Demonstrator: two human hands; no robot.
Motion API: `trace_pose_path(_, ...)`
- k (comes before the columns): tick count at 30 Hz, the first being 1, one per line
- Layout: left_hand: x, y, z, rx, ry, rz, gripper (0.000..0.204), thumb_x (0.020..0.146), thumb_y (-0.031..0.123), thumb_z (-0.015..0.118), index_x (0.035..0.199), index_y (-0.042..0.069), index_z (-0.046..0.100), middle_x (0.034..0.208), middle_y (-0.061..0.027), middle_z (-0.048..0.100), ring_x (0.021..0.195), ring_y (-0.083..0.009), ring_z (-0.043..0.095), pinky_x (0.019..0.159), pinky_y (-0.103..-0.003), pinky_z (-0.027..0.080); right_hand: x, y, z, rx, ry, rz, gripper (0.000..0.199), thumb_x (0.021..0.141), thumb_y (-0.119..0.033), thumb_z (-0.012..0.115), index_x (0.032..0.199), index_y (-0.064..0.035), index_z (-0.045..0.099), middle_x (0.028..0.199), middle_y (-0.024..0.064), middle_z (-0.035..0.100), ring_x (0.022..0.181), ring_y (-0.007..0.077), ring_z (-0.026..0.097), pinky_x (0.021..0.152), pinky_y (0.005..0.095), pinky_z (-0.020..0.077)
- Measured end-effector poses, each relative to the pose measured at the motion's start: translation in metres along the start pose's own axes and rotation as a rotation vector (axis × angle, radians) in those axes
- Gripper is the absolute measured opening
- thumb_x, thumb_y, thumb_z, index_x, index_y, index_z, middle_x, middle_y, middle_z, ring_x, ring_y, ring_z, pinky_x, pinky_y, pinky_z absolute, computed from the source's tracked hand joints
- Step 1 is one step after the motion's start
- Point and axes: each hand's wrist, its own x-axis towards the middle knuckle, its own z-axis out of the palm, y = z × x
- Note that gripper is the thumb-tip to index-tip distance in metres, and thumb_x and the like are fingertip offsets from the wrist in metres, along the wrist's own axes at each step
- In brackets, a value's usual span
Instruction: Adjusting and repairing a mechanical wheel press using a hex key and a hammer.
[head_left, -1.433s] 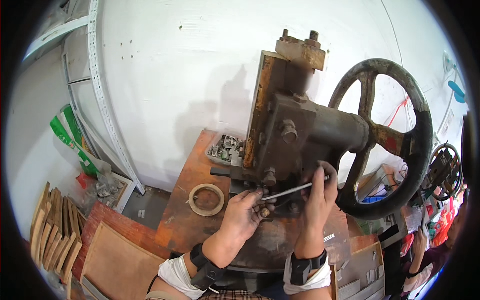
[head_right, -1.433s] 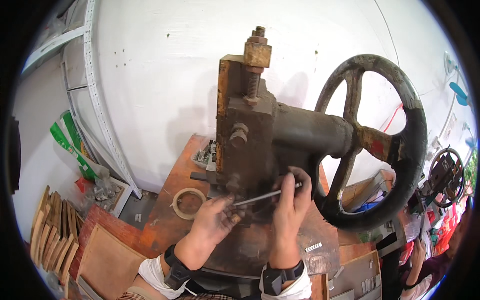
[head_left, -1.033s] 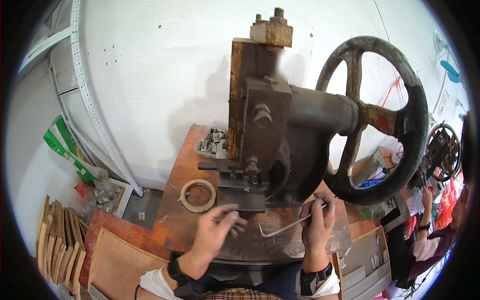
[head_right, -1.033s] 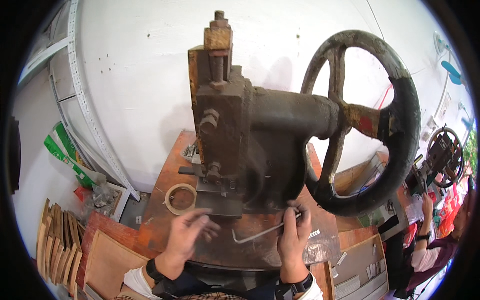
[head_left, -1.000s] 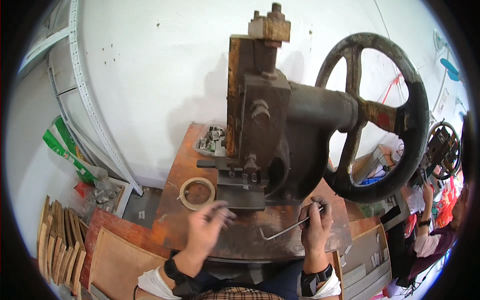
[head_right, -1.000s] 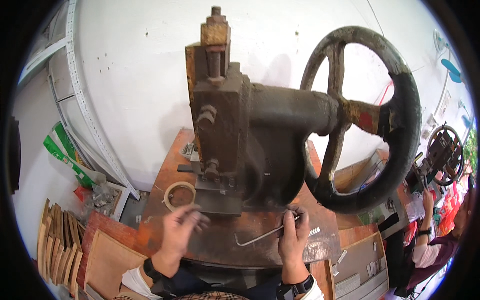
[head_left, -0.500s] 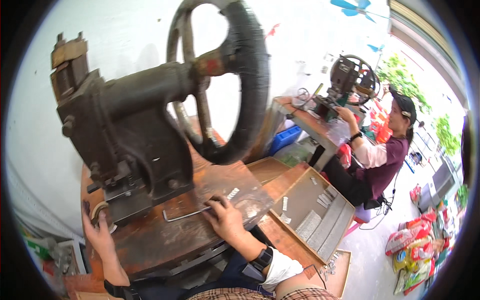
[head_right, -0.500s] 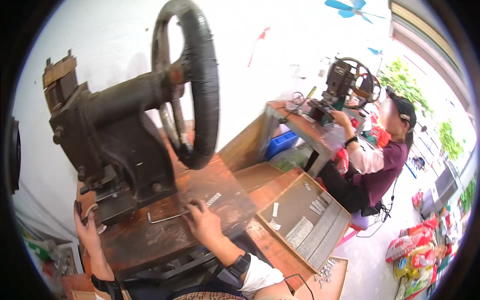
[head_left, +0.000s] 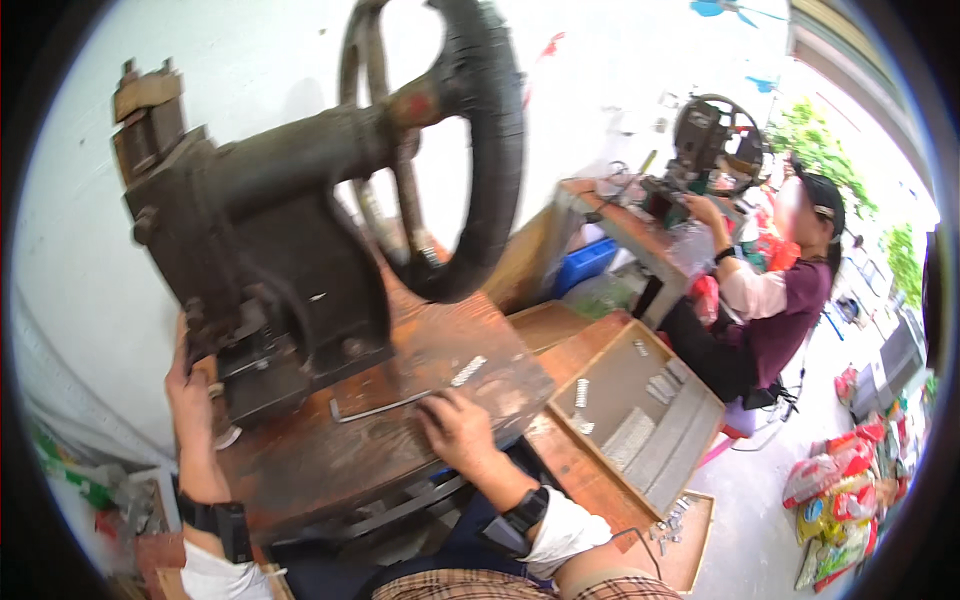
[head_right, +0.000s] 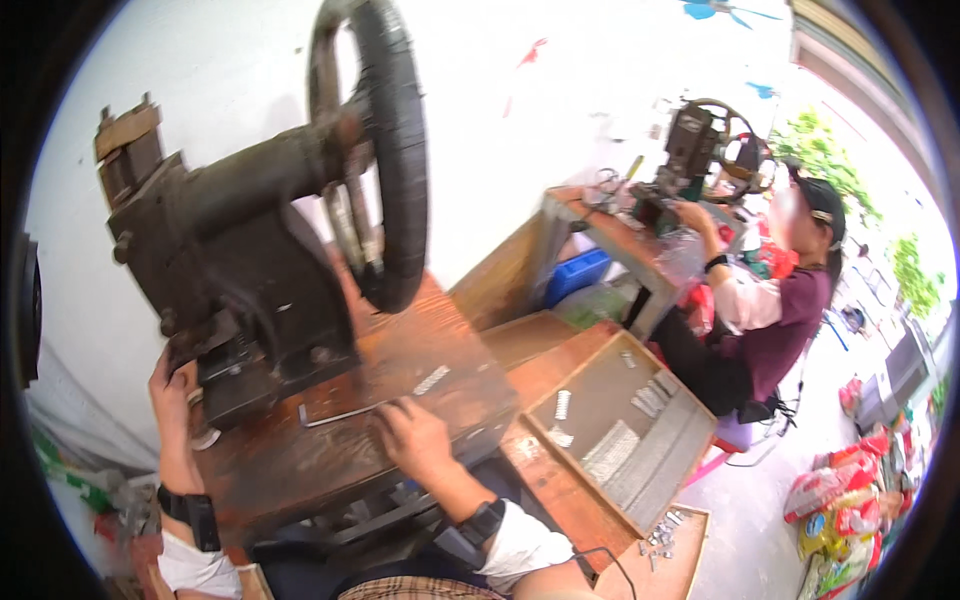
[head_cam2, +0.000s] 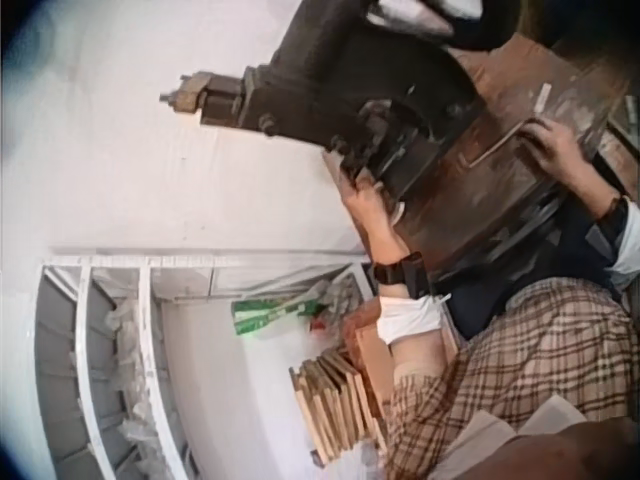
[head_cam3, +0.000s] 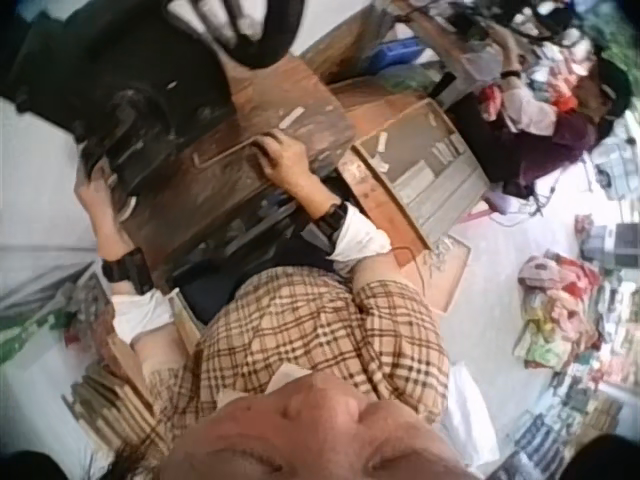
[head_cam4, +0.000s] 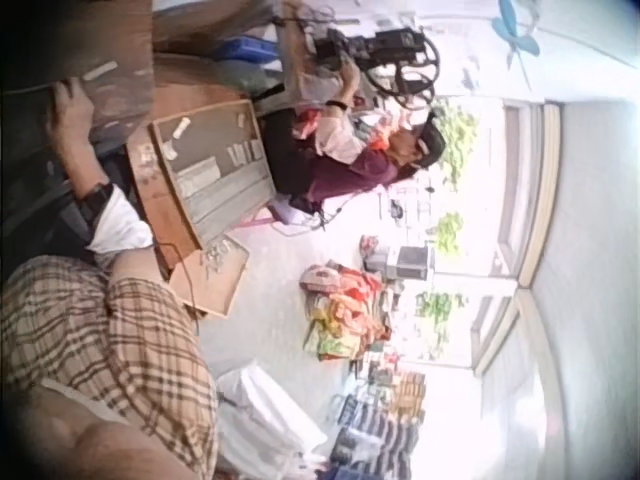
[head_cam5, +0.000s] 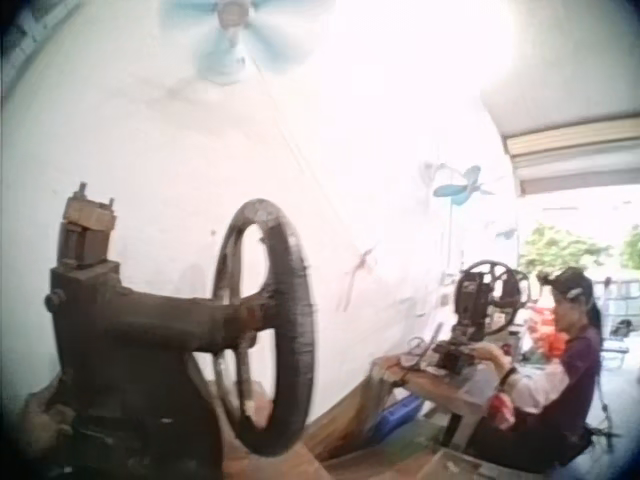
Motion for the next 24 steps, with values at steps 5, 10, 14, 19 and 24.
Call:
trace_pose_path(5,-0.008,0.023,0.026,0.096,0.069,-0.054,0.051,0.073,-0.003,0.042,0.124,-0.008,0.041,0.118,-0.0163,0.053,0.11,-0.0211,0.049,0.094,-0.028,0.035,-0.002,0.005,-0.015,0.018,0.014,0.075,0.014,0.069,-0.003,0.066,0.083,-0.004,0.061,0.081,0.0126,0.06,0.073,0.0297,0.059,0.061,0.0357,0.0484)
trace_pose_path(10,-0.049,-0.005,0.004,0.095,0.178,0.049,0.053,0.075,-0.006,0.044,0.127,-0.008,0.037,0.126,-0.0194,0.046,0.118,-0.0259,0.043,0.1,-0.033,0.029,-0.006,0.006,-0.005,-0.006,0.008,0.03,0.019,0.069,-0.005,0.066,0.087,-0.0069,0.061,0.085,0.012,0.059,0.074,0.0312,0.059,0.063,0.0365,0.0492)
trace_pose_path(14,-0.107,0.016,0.006,0.452,0.257,0.122,0.051,0.076,-0.005,0.044,0.127,-0.005,0.037,0.13,-0.0174,0.041,0.123,-0.0289,0.036,0.103,-0.037,0.024,-0.002,0.001,-0.002,0.033,0.034,-0.012,0.017,0.071,-0.006,0.065,0.087,-0.0061,0.061,0.081,0.0107,0.058,0.069,0.0289,0.058,0.058,0.0344,0.0482)
trace_pose_path(19,-0.133,-0.002,0.017,0.615,0.215,0.19,0.051,0.075,-0.004,0.046,0.126,-0.003,0.037,0.129,-0.0195,0.04,0.123,-0.0335,0.034,0.103,-0.041,0.022,-0.003,0.006,-0.008,-0.009,0.03,-0.013,0.017,0.072,-0.007,0.064,0.087,-0.0057,0.059,0.078,0.0094,0.056,0.068,0.0275,0.058,0.057,0.0336,0.0478)
trace_pose_path(24,-0.134,-0.006,0.016,0.587,0.247,0.157,0.051,0.075,-0.003,0.047,0.125,-0.003,0.038,0.129,-0.0206,0.039,0.123,-0.0348,0.033,0.104,-0.042,0.022,-0.002,0.007,-0.005,-0.012,0.051,-0.031,0.017,0.072,-0.008,0.064,0.088,-0.0061,0.058,0.078,0.0084,0.055,0.067,0.0269,0.057,0.056,0.0338,0.0475)
